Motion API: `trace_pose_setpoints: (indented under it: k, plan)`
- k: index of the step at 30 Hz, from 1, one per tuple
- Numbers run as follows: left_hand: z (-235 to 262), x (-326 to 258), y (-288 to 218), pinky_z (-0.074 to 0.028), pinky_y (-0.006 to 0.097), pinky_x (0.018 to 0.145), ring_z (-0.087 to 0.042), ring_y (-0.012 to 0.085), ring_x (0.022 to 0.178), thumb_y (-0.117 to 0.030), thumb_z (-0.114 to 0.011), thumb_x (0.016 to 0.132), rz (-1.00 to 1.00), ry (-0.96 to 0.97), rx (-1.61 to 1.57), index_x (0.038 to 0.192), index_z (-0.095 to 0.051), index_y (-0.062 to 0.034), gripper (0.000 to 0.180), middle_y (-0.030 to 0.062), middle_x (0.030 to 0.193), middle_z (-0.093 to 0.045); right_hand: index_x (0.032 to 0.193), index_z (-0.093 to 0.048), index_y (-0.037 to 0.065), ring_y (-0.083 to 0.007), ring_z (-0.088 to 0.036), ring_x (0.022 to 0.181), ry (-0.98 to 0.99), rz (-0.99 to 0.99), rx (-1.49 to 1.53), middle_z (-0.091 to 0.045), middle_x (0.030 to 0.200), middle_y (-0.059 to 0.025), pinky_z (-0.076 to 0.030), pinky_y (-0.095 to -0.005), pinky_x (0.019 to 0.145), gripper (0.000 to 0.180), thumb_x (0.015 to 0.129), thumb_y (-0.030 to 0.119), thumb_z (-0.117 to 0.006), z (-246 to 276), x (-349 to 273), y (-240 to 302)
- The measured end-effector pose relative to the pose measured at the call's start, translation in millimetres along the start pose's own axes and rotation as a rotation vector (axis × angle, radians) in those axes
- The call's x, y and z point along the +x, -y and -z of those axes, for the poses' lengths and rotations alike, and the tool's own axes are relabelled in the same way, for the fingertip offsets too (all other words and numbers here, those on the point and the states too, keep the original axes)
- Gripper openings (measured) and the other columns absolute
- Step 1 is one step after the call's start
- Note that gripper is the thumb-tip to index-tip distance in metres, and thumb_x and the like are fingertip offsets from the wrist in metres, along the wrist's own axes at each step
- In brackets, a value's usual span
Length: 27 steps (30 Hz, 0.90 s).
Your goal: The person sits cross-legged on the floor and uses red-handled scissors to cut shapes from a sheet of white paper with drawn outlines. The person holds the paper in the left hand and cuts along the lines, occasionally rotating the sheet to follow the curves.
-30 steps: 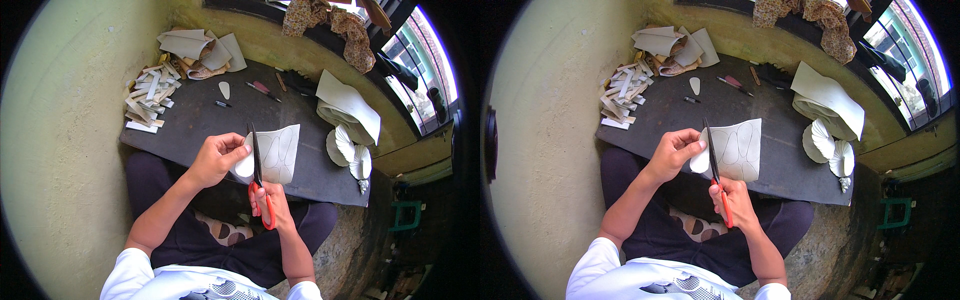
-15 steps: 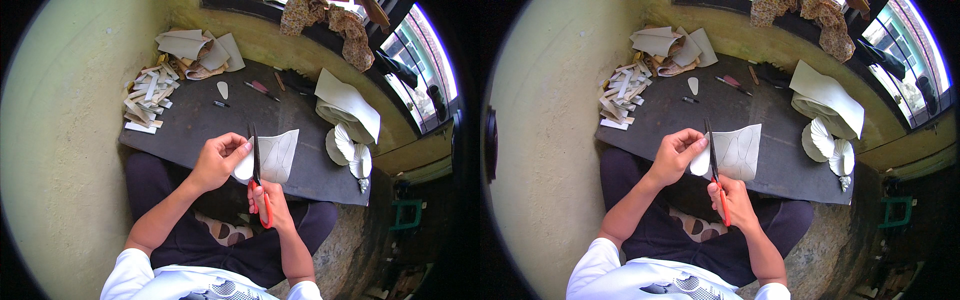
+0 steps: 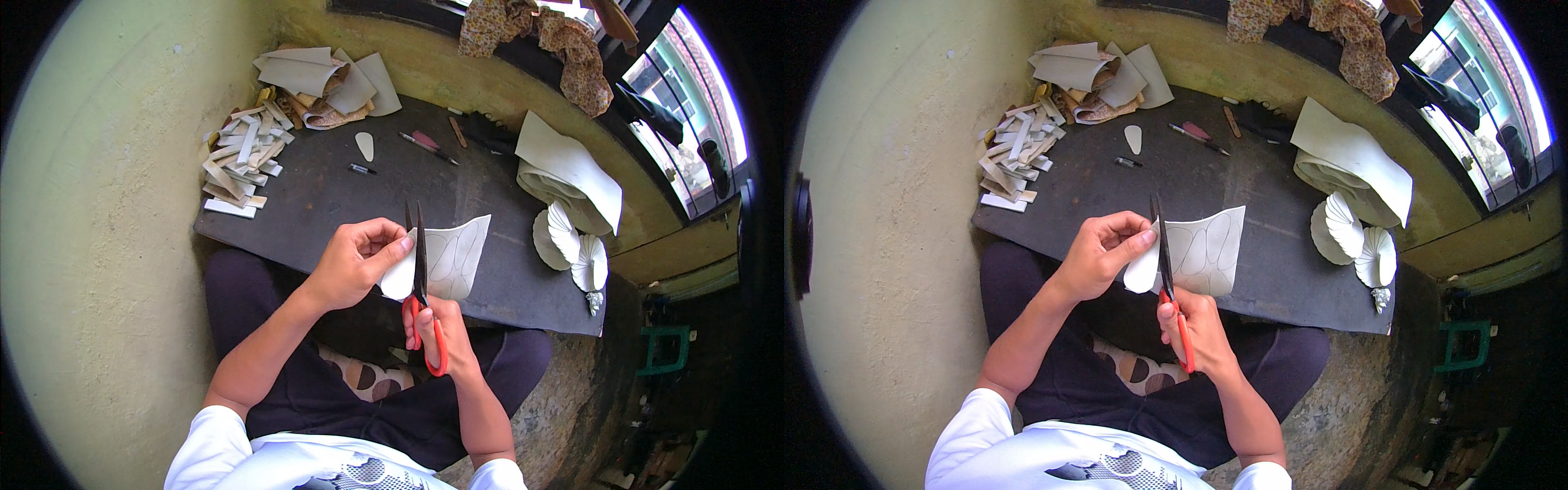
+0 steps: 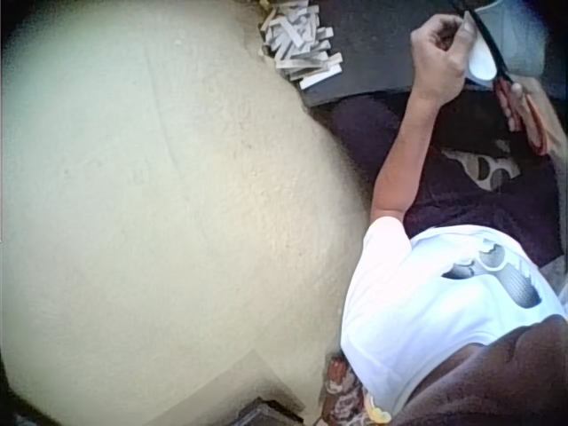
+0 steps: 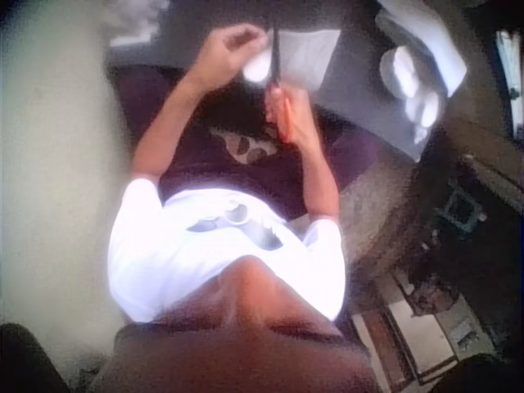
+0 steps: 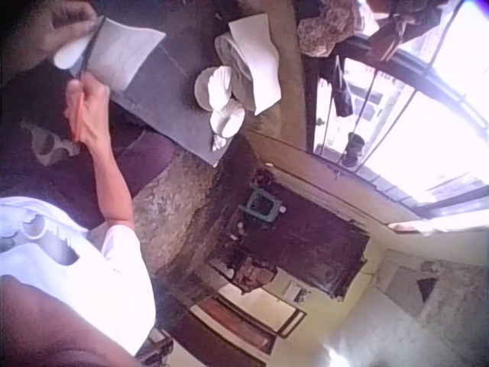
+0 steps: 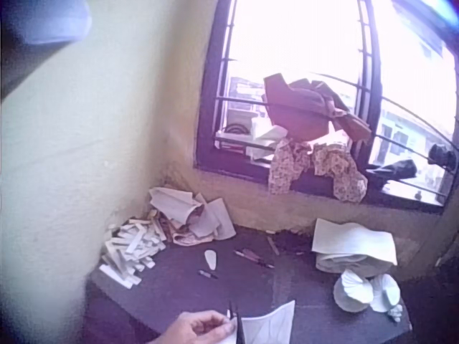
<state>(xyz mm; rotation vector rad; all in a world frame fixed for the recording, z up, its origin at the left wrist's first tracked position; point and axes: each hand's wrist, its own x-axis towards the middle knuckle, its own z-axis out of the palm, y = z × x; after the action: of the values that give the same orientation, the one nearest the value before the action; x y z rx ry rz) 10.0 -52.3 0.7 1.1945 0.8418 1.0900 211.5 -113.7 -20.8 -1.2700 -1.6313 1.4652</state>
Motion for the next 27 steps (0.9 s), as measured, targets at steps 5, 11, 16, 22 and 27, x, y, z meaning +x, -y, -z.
trace_pose_setpoints:
  k: [5,11,16,22,27]
  plan:
    - [1.8,-0.5,-2.9,-0.049,0.021,0.068,-0.061,0.0038,0.076,-0.018,-0.066,0.1,-0.003,0.007,0.019,0.103,-0.069,0.0007,0.019,-0.0003,0.087,-0.067,0.072,-0.051,0.002,-0.0141,-0.06,0.054,-0.013,-0.025,-0.022,-0.052,0.059,-0.0035,-0.049,-0.0303,0.052,0.086,0.089,0.086,-0.04,0.9,0.2,3.7]
    - [2.8,0.4,-0.4,-0.049,0.021,0.067,-0.061,0.0037,0.075,-0.018,-0.066,0.1,-0.013,0.003,0.007,0.101,-0.069,0.0002,0.018,-0.0009,0.086,-0.067,0.07,-0.05,0.002,-0.0141,-0.06,0.052,-0.018,-0.02,-0.049,-0.052,0.057,-0.0032,-0.05,-0.0309,0.05,0.086,0.088,0.086,-0.041,3.0,-0.5,7.3]
    - [6.0,0.7,-3.4,-0.049,0.022,0.067,-0.061,0.0037,0.075,-0.017,-0.066,0.1,-0.001,0.019,0.018,0.101,-0.069,0.0002,0.018,-0.0009,0.086,-0.067,0.07,-0.05,0.002,-0.014,-0.061,0.05,-0.025,-0.022,-0.068,-0.051,0.056,-0.0027,-0.049,-0.0308,0.048,0.085,0.089,0.084,-0.043,3.7,-0.3,7.2]
    - [7.8,0.6,-4.1,-0.05,0.022,0.067,-0.062,0.0043,0.075,-0.018,-0.067,0.1,-0.002,0.022,0.027,0.102,-0.069,0.0006,0.018,-0.0003,0.087,-0.067,0.069,-0.05,0.003,-0.0125,-0.058,0.048,-0.02,-0.009,-0.075,-0.049,0.054,-0.001,-0.047,-0.03,0.047,0.082,0.091,0.081,-0.045,5.9,-0.9,8.3]
    - [9.3,0.6,-3.9,-0.05,0.023,0.067,-0.062,0.0048,0.075,-0.017,-0.068,0.099,-0.008,0.012,0.056,0.102,-0.069,0.0006,0.018,0.0003,0.087,-0.068,0.069,-0.051,0.003,-0.0105,-0.055,0.048,-0.019,-0.021,-0.057,-0.05,0.056,-0.0005,-0.046,-0.0283,0.045,0.078,0.093,0.077,-0.048,6.3,-1.6,8.0]
